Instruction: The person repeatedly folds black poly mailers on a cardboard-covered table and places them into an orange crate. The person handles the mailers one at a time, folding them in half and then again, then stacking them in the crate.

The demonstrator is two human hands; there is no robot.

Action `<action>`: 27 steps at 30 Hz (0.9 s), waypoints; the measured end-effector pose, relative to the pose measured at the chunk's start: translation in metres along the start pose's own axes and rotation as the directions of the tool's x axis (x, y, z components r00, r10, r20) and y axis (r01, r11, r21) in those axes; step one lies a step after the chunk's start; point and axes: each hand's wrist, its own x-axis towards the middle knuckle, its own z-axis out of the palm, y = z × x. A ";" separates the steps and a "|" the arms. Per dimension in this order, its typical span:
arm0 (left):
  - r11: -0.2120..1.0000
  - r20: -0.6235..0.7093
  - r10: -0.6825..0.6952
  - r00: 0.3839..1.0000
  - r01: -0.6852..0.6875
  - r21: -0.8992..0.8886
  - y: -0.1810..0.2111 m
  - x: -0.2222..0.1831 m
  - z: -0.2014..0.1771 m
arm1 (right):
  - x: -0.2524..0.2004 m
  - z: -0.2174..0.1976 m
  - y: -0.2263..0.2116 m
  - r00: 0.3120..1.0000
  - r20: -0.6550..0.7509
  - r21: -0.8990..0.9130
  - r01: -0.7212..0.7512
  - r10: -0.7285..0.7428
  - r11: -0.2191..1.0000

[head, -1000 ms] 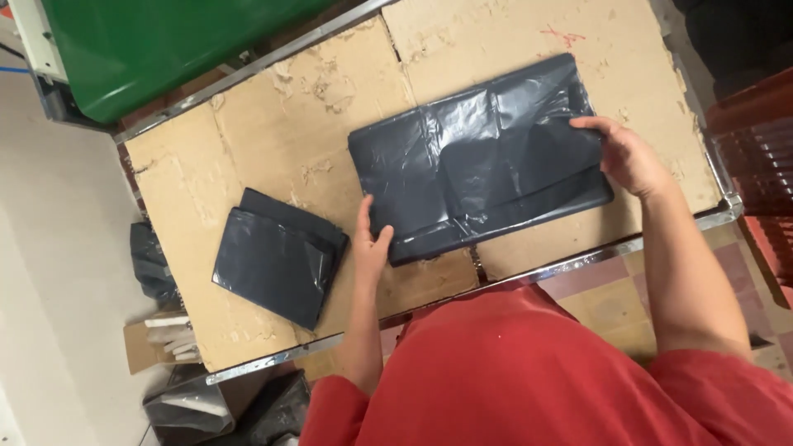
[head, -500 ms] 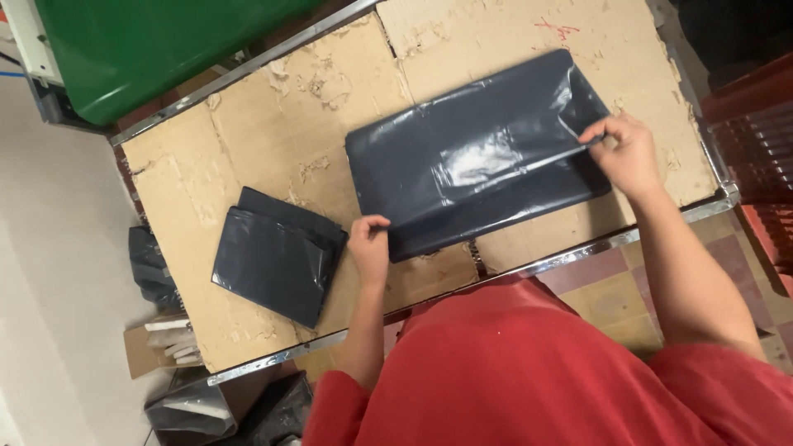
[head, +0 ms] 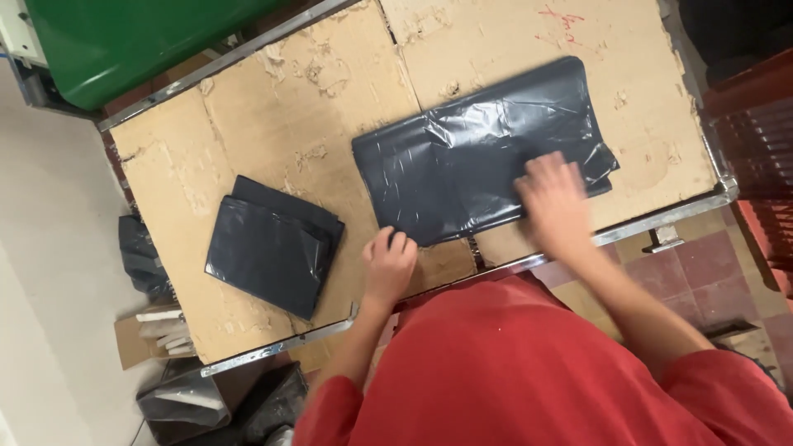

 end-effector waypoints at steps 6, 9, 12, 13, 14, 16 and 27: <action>0.846 -0.165 0.360 0.918 -0.396 -0.358 0.042 0.040 -0.006 | -0.020 0.034 -0.057 0.940 0.183 0.289 0.227 -0.287 0.930; 0.690 0.214 0.575 0.789 -0.327 -0.646 0.062 0.086 -0.014 | -0.048 0.047 -0.037 0.913 0.211 0.379 0.253 -0.350 0.890; 0.359 0.310 0.694 0.649 0.061 -0.931 0.051 0.174 -0.024 | -0.057 0.034 -0.024 0.966 0.030 0.677 0.170 -0.258 0.716; 0.399 0.368 0.620 0.693 0.126 -0.908 0.047 0.193 0.000 | -0.056 0.025 -0.020 0.985 0.089 0.779 0.023 -0.147 0.626; 0.431 0.424 0.539 0.728 0.194 -0.881 0.044 0.212 0.024 | -0.055 0.015 -0.016 0.986 0.163 0.854 -0.118 -0.044 0.507; 0.241 0.575 0.506 0.642 0.535 -0.810 0.025 0.231 0.058 | -0.092 0.047 0.003 0.921 0.341 0.833 -0.389 0.188 0.393; 0.824 0.188 0.037 0.981 0.077 -0.561 0.026 0.209 0.118 | -0.110 0.099 0.078 0.227 0.912 0.404 -0.646 0.342 -0.647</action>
